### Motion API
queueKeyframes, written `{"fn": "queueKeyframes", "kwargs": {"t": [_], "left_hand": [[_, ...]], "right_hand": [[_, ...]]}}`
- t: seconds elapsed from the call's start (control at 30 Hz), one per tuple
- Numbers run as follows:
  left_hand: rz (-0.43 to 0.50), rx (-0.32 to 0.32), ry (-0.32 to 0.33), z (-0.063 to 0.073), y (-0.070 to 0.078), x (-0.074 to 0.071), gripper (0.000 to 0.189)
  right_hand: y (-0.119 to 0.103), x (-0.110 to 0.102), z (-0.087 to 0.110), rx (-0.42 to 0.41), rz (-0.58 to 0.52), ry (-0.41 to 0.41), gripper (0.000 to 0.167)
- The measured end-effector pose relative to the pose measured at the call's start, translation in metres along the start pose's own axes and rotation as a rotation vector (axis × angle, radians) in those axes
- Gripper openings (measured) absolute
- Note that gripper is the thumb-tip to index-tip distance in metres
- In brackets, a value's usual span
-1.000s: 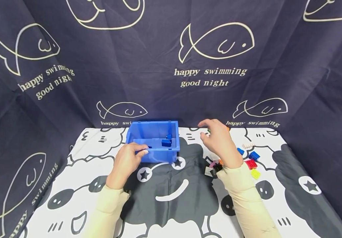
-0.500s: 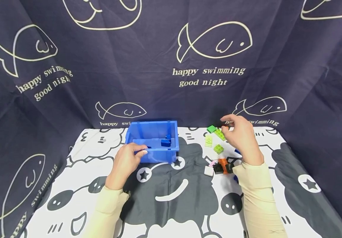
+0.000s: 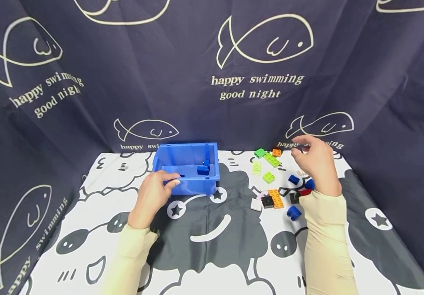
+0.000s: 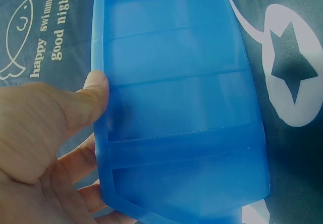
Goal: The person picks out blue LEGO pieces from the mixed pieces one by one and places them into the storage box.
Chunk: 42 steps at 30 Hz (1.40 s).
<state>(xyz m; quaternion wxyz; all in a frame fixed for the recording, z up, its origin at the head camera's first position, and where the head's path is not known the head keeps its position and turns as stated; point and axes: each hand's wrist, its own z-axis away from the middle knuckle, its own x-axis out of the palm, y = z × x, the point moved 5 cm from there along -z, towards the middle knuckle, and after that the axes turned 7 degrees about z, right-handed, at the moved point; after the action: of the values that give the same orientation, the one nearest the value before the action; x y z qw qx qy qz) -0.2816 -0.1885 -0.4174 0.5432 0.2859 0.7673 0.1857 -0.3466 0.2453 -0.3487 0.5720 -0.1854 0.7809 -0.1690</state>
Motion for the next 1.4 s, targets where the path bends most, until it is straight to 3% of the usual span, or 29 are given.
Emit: {"fn": "queueKeyframes", "kwargs": {"t": [0.27, 0.4, 0.63, 0.87, 1.23, 1.4], "left_hand": [[0.006, 0.01, -0.004, -0.004, 0.001, -0.003, 0.023], [0.006, 0.011, -0.015, -0.002, 0.0, 0.0, 0.023], [0.005, 0.019, -0.016, -0.003, 0.001, -0.001, 0.024], [-0.001, 0.013, -0.015, -0.002, 0.0, 0.0, 0.024], [-0.003, 0.007, -0.015, 0.0, 0.0, -0.001, 0.023], [-0.007, 0.009, -0.014, 0.001, 0.002, -0.001, 0.024]], "right_hand": [[0.035, 0.015, -0.012, 0.165, 0.07, -0.21, 0.046], [0.05, 0.031, -0.012, 0.187, 0.086, -0.301, 0.048], [0.057, 0.052, -0.017, 0.159, 0.128, -0.442, 0.053], [0.071, 0.071, -0.02, 0.164, 0.164, -0.487, 0.054], [0.08, 0.093, -0.017, 0.261, 0.131, -0.553, 0.057], [0.08, 0.097, -0.016, 0.267, 0.127, -0.536, 0.046]]}}
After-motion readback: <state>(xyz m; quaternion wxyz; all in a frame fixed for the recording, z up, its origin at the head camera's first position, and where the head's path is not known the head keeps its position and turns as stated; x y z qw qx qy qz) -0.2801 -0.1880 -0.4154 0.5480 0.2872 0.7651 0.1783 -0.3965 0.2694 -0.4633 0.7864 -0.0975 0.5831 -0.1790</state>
